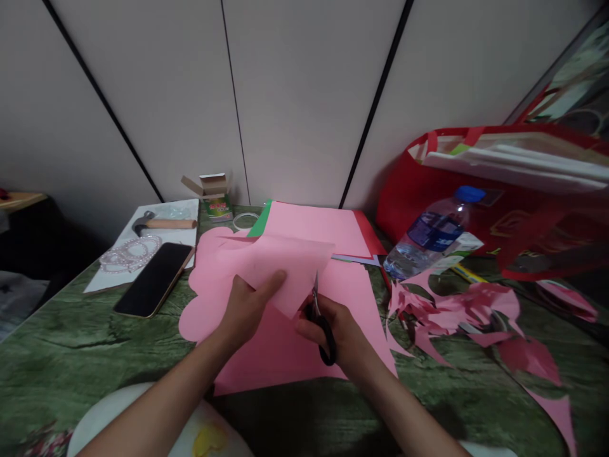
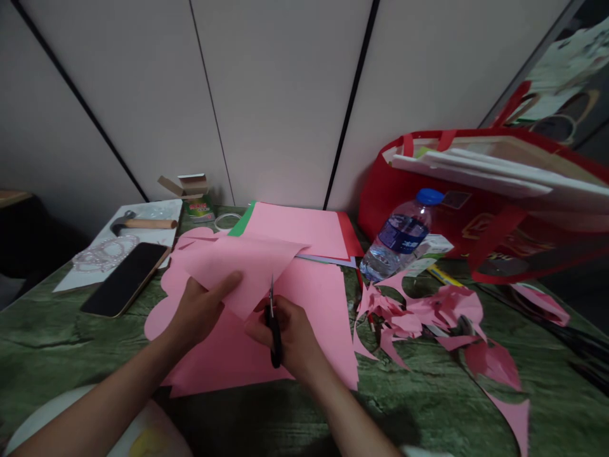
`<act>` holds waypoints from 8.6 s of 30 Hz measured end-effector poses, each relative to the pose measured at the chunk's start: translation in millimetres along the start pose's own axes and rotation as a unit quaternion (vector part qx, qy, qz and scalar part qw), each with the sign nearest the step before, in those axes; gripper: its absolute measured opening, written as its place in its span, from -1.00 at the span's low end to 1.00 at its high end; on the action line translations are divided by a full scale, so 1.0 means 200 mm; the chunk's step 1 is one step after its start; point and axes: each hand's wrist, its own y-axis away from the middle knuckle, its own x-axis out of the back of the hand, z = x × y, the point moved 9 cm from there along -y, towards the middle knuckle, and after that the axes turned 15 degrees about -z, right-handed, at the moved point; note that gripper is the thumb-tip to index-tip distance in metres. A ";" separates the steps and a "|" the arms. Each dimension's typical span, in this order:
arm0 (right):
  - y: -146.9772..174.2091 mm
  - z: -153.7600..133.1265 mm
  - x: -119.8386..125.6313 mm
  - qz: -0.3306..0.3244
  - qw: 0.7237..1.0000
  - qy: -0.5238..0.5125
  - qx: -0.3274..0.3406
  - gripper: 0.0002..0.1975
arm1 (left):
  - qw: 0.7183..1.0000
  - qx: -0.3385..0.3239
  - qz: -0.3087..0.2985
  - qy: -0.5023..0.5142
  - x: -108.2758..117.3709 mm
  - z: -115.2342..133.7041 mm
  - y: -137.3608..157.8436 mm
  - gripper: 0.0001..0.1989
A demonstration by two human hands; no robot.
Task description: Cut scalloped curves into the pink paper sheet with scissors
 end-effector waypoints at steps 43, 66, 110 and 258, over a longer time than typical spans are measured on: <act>0.02 0.01 0.05 0.041 0.999 0.002 0.020 -0.62 | 0.994 0.078 -0.070 0.021 -0.09 -0.14 0.04 -0.58; 0.02 0.03 0.05 0.035 0.999 -0.029 0.026 -0.65 | 0.991 0.103 -0.081 -0.013 -0.10 -0.15 0.05 -0.61; 0.02 0.06 0.05 0.045 0.999 -0.018 -0.021 -0.73 | 0.978 0.101 -0.095 0.156 -0.09 -0.20 0.02 -0.76; 0.02 0.14 0.05 0.062 0.993 -0.080 -0.055 -0.78 | 0.945 0.139 -0.178 0.236 -0.09 -0.13 -0.01 -0.78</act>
